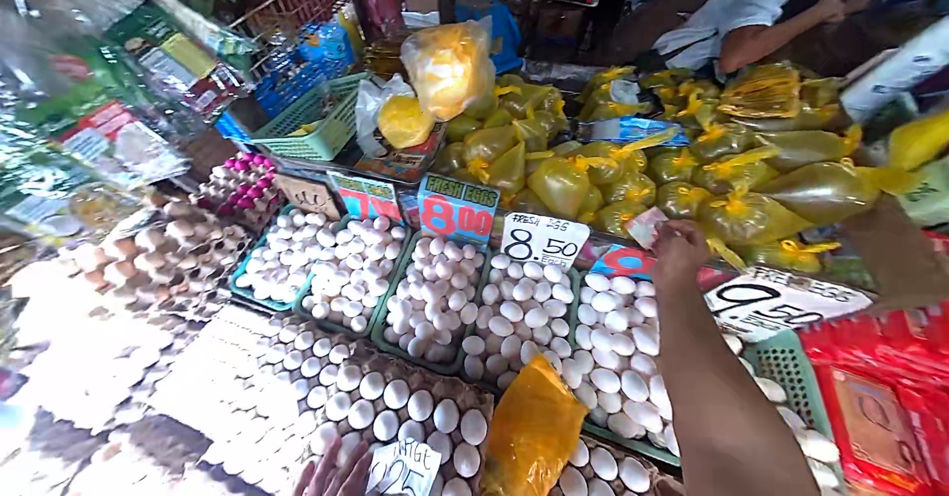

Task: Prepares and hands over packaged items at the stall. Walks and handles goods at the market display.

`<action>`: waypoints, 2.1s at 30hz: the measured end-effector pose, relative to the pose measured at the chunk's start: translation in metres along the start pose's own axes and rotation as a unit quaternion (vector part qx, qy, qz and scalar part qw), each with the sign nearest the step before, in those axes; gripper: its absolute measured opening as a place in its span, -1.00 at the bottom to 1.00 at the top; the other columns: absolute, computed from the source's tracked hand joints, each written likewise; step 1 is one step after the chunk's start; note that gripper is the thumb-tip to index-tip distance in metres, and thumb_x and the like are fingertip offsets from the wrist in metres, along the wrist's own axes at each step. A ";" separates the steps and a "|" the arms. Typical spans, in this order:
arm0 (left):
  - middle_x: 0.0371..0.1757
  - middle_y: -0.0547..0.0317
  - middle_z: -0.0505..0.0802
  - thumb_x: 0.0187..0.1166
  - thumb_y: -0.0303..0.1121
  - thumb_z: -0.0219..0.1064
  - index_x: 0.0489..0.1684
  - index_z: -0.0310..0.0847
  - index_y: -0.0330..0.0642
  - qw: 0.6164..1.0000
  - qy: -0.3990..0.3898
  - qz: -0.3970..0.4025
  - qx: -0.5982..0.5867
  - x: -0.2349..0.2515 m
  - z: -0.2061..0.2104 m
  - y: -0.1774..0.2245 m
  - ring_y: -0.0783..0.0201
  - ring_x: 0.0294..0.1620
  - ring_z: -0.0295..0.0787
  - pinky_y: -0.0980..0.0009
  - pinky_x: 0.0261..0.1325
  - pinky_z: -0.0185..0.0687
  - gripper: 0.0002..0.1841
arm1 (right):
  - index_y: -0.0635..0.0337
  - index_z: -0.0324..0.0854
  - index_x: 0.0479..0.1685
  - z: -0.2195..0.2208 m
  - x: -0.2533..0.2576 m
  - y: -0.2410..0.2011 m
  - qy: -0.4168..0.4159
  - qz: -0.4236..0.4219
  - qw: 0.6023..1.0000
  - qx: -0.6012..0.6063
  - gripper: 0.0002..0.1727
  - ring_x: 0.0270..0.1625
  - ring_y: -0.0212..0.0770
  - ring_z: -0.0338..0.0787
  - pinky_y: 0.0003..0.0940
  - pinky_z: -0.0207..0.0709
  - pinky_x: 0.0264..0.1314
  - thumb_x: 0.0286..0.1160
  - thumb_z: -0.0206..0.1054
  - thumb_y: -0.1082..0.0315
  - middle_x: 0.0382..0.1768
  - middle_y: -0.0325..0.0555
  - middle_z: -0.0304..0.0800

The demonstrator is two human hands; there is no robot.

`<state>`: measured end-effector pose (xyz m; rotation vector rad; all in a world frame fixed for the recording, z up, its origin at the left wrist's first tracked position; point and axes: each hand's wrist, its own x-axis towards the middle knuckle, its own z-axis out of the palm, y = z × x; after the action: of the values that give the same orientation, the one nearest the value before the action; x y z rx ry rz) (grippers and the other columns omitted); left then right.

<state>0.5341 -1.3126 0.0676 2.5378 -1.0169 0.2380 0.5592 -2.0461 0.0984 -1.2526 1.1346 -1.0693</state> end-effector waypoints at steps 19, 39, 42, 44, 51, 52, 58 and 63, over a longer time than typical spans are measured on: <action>0.43 -0.06 0.75 0.74 0.09 0.14 0.39 0.71 0.06 0.991 -0.076 -0.113 -0.002 0.594 0.068 -0.082 -0.17 0.42 0.69 -0.38 0.37 0.54 -0.53 | 0.30 0.53 0.26 0.009 0.007 0.025 0.030 -0.056 0.993 -0.098 -0.67 -0.38 -0.32 0.70 -0.31 0.70 -0.28 0.60 0.30 0.37 -0.13 -0.08 0.68; 0.10 -0.42 0.81 0.55 -0.06 0.37 -0.11 0.72 -0.39 0.959 -0.134 -0.202 0.145 0.695 0.119 -0.062 -0.41 0.18 0.75 -0.46 0.05 0.56 -0.56 | 0.27 0.54 0.22 0.013 0.006 0.024 0.032 -0.053 0.994 -0.085 -0.76 -0.54 -0.26 0.67 -0.29 0.69 -0.43 0.66 0.25 0.44 -0.22 -0.03 0.71; 0.04 -0.44 0.81 0.60 -0.01 0.25 -0.17 0.71 -0.35 0.971 -0.111 -0.194 0.083 0.687 0.109 -0.062 -0.44 0.15 0.75 -0.52 0.02 0.51 -0.54 | 0.26 0.56 0.20 0.013 0.006 0.022 0.040 -0.050 0.994 -0.086 -0.77 -0.54 -0.26 0.67 -0.30 0.68 -0.42 0.66 0.26 0.43 -0.25 -0.03 0.70; 0.06 -0.39 0.81 0.69 0.02 0.09 -0.10 0.70 -0.29 0.984 -0.075 -0.151 0.061 0.669 0.101 -0.055 -0.43 0.16 0.75 -0.51 0.05 0.50 -0.51 | 0.23 0.59 0.19 0.013 0.005 0.023 0.045 -0.046 0.994 -0.091 -0.77 -0.51 -0.24 0.68 -0.26 0.69 -0.39 0.64 0.27 0.42 -0.25 -0.02 0.72; 0.13 -0.08 0.83 0.80 -0.08 0.15 0.13 0.76 -0.14 0.985 -0.042 0.160 -0.056 0.537 0.101 0.002 -0.10 0.14 0.80 -0.22 0.23 0.68 -0.63 | 0.19 0.55 0.28 0.011 0.004 0.021 0.027 -0.020 0.996 -0.087 -0.73 -0.33 -0.08 0.76 -0.03 0.73 -0.20 0.70 0.23 0.35 -0.08 0.10 0.74; 0.18 0.01 0.83 0.77 -0.08 0.19 0.05 0.80 -0.10 0.972 -0.059 0.217 -0.065 0.523 0.111 0.007 -0.02 0.23 0.77 -0.16 0.33 0.65 -0.66 | 0.21 0.55 0.29 0.011 0.003 0.021 0.028 -0.023 0.994 -0.104 -0.71 -0.24 -0.02 0.80 0.05 0.74 -0.12 0.71 0.22 0.33 -0.03 0.15 0.76; 0.94 0.17 0.10 0.78 0.05 0.12 0.04 0.83 0.00 0.916 -0.192 0.352 0.016 0.504 0.145 0.075 -0.05 0.94 -0.18 -0.31 0.84 -0.18 -0.59 | 0.20 0.68 0.17 0.006 0.013 0.012 0.027 -0.006 0.992 -0.124 -0.74 -0.03 0.01 0.83 0.09 0.73 0.08 0.61 0.32 0.32 -0.03 0.11 0.82; 0.96 0.14 -0.05 0.72 -0.13 0.24 0.12 0.84 -0.09 0.919 -0.292 0.258 0.064 0.510 0.173 0.119 -0.21 0.94 -0.36 -0.45 0.78 -0.22 -0.67 | 0.27 0.67 0.14 -0.016 0.020 -0.018 -0.040 0.068 0.994 -0.078 -0.73 -0.35 -0.18 0.73 -0.21 0.66 -0.26 0.54 0.40 0.36 -0.21 0.04 0.80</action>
<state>0.8217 -1.7826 0.0974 2.4468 -1.9529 -0.3535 0.5459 -2.0687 0.1158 -1.3084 1.2428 -0.8356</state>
